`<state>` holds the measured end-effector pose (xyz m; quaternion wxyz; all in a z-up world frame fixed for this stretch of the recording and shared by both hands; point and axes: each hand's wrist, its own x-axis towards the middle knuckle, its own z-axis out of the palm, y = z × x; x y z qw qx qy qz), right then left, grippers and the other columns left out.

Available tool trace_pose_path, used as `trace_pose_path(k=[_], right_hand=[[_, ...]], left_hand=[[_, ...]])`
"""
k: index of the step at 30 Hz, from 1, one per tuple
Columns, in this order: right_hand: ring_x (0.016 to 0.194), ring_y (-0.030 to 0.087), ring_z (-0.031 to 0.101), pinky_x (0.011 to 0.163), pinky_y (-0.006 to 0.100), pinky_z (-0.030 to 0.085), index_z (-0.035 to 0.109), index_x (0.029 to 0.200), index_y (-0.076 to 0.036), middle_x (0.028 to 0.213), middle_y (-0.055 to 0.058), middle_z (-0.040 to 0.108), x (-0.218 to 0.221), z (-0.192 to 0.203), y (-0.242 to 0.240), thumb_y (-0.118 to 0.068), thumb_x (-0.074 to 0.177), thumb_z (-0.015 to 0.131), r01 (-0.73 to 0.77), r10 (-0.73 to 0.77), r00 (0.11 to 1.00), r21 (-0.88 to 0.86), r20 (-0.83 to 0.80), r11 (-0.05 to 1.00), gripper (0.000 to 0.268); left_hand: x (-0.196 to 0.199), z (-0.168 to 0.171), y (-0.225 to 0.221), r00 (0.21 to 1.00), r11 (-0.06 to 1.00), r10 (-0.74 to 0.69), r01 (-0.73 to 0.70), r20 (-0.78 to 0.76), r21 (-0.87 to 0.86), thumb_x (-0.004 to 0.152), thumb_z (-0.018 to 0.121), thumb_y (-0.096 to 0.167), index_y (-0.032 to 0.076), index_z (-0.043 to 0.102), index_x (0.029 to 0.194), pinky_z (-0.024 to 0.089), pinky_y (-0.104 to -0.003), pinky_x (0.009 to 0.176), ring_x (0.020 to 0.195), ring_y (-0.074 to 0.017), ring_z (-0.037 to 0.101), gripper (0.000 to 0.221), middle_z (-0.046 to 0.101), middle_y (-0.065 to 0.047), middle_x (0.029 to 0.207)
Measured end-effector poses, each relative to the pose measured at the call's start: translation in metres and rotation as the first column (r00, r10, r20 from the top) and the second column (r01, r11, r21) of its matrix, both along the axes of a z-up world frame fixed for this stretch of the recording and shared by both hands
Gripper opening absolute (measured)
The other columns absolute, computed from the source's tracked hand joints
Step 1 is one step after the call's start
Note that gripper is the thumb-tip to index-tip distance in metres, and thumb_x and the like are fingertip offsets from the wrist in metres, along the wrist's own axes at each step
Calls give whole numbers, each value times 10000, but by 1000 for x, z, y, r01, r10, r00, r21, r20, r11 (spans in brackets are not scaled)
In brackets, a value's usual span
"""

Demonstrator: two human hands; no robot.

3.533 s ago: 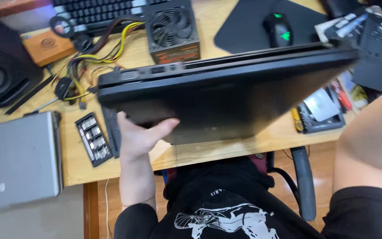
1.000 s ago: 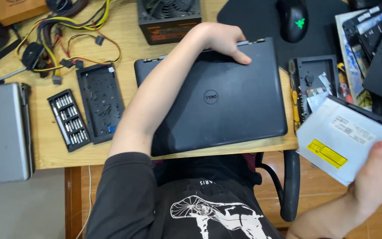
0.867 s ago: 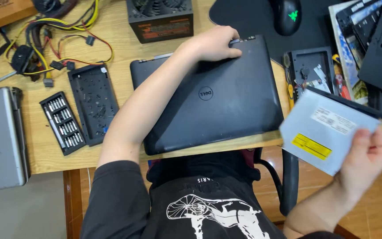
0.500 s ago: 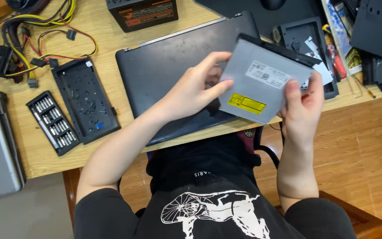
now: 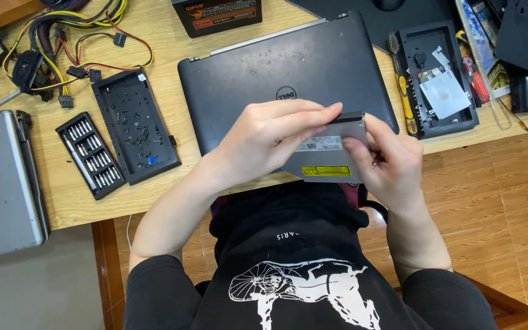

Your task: The recorder is repairing a laptop by reassembling internal components and closing the casing.

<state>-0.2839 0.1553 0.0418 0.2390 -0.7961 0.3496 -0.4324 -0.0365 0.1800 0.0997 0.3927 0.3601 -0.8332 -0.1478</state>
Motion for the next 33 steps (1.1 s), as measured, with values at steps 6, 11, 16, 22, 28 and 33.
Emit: trace_pose_path(k=[6,11,16,22,28,33], right_hand=[[529,148,559,540,298,419,732,1183,-9,633,72,579,0,14,-6,-101,898,850,-43,26,988,-115,-151,992,322],[566,93,587,532,248,422,730,1145,-14,781,68,695,-14,24,-13,-94,910,817,-112,115,988,32,-103,993,263],[791,19,608,689,188,486,670,1152,1,956,-9,707,-45,-20,-14,53,818,620,-191,-61,933,629,356,754,342],[687,114,610,650,240,435,722,1072,11,801,68,672,-39,-43,0,0,982,723,-53,42,994,107,102,993,91],[621,131,538,577,246,396,768,1220,14,795,68,610,-24,-39,13,-34,1002,778,186,-184,982,-107,33,977,223],[636,70,517,561,227,375,720,1267,25,801,14,652,-47,-72,13,1,985,683,41,-65,968,105,242,994,285]], left_hand=[[-7,-37,11,938,978,27,46,-345,202,1010,731,8,84,694,1314,618,-283,924,1045,-177,760,314,757,-89,1208],[-14,-59,19,853,904,157,78,-497,420,1020,717,10,66,723,1296,597,-255,937,1055,-139,735,281,772,-86,1194],[-10,-62,17,521,893,352,64,-778,446,1047,666,8,37,683,1325,578,-270,1040,1129,-139,711,280,745,-73,1248],[-23,-65,20,701,927,375,-296,-607,231,1033,705,-28,34,686,1316,565,-210,907,1035,-113,703,291,733,-67,1239],[-31,-45,38,727,833,520,-549,-449,76,955,737,-27,14,743,1219,489,-246,857,942,-167,566,267,596,-57,1110],[-30,-89,51,646,914,406,-305,-647,269,1080,584,101,-8,708,1252,491,-220,878,990,-114,599,239,662,-60,1175]])
